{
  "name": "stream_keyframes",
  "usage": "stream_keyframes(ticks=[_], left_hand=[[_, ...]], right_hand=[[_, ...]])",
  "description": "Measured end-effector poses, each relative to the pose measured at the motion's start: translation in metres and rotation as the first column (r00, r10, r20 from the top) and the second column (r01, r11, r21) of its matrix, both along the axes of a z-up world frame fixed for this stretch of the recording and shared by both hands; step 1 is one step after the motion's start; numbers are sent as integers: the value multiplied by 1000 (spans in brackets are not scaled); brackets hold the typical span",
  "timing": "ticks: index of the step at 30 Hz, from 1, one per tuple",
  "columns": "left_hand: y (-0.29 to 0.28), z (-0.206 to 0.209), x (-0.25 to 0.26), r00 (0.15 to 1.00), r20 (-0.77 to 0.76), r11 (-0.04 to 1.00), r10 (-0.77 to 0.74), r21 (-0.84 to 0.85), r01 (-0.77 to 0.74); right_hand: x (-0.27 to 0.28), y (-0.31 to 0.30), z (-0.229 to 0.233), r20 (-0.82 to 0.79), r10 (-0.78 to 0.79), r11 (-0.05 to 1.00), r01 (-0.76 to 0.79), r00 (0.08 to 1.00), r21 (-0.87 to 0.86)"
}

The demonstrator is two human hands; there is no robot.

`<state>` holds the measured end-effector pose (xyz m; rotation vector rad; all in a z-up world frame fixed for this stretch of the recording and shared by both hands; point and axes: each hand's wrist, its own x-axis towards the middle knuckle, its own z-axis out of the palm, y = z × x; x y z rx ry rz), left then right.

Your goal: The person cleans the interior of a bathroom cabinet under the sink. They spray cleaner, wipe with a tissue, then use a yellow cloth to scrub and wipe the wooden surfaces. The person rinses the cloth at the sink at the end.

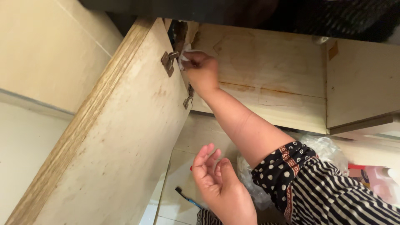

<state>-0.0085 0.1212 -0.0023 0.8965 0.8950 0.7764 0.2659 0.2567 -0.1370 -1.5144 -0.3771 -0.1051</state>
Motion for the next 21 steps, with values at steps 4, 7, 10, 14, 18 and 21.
stream_keyframes(ticks=[4, 7, 10, 14, 18, 21], left_hand=[[0, 3, -2, 1000, 11, 1000, 12, 0, -12], [0, 5, 1, 999, 28, 999, 27, 26, -28], [1, 1, 2, 1000, 10, 1000, 17, 23, -17], [1, -5, 4, 1000, 18, 1000, 20, 23, -21], [1, -2, 10, 999, 39, 999, 17, 41, -18], [3, 4, 19, 999, 44, 998, 19, 61, -21]], right_hand=[[-10, -7, -7, -61, -71, 973, 55, 996, -223], [-11, -7, -1, -130, -72, 910, 12, 989, -415], [0, -3, 2, 4, -71, 976, 70, 997, -208], [16, -1, 0, 49, -69, 980, 77, 996, -182], [4, -10, -2, -18, -80, 908, 66, 997, -413], [-5, -9, 11, -29, -64, 919, 48, 998, -392]])
